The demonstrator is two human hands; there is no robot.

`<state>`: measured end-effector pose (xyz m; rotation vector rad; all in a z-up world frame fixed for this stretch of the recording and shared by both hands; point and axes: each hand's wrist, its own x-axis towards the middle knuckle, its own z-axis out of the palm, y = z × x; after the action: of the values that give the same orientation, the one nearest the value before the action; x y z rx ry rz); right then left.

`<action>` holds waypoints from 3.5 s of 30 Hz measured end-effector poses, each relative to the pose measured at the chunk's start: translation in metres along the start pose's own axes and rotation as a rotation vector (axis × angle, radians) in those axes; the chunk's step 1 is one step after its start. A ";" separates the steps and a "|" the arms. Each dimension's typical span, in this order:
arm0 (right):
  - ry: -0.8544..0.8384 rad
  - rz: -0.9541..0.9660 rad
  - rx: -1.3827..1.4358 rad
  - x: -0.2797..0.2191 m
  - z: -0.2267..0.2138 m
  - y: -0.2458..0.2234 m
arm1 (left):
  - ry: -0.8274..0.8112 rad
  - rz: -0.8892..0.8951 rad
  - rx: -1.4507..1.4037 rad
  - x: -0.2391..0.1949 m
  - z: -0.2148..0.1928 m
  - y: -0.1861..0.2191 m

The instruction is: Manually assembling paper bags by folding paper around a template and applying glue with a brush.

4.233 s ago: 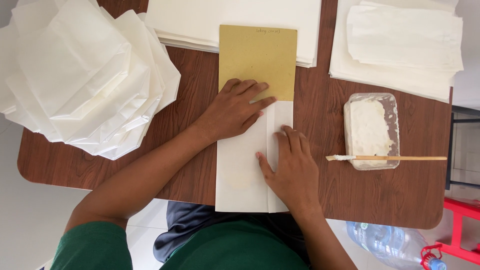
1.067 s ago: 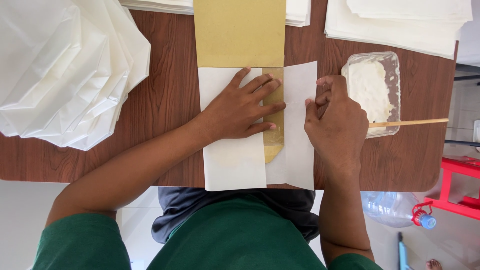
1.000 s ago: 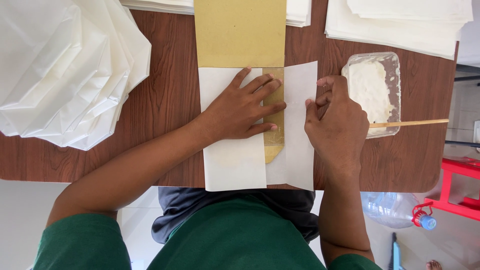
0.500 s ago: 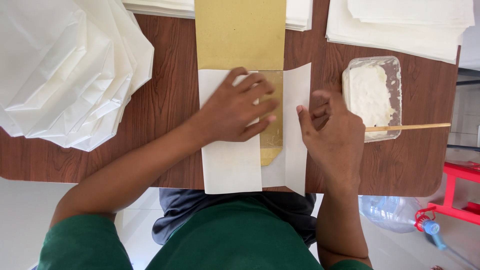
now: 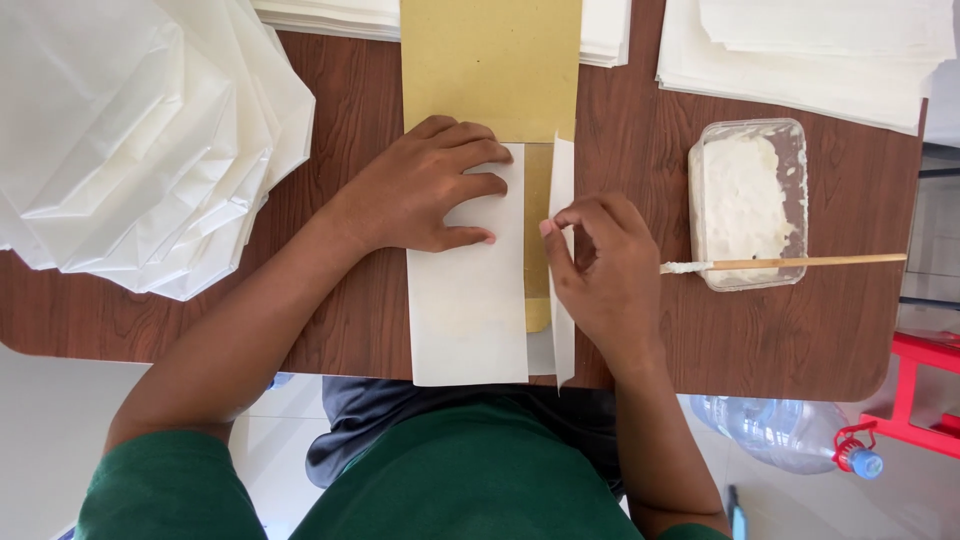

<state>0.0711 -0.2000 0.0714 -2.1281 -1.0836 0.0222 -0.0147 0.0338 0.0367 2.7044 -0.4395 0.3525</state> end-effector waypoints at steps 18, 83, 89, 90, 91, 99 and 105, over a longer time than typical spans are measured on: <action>0.055 0.088 0.129 -0.005 0.015 0.007 | -0.142 -0.026 0.150 -0.062 -0.024 0.094; 0.191 0.264 0.445 -0.007 0.019 0.009 | 0.003 -0.226 -0.015 -0.007 0.026 -0.003; 0.208 0.297 0.410 -0.005 0.018 0.011 | 0.002 -0.221 -0.016 -0.007 0.025 -0.003; 0.204 0.299 0.398 -0.004 0.018 0.011 | 0.013 -0.220 -0.015 -0.007 0.025 -0.003; 0.203 0.299 0.399 -0.005 0.018 0.012 | 0.012 -0.221 -0.015 -0.009 0.026 -0.002; 0.220 0.282 0.501 -0.007 0.015 0.007 | 0.060 -0.195 -0.023 -0.009 0.029 -0.004; 0.078 0.152 0.419 -0.008 0.022 0.005 | 0.055 -0.215 -0.007 -0.009 0.027 -0.001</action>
<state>0.0619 -0.1945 0.0498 -1.8093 -0.7887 0.2172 -0.0179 0.0264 0.0089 2.6943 -0.1326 0.3619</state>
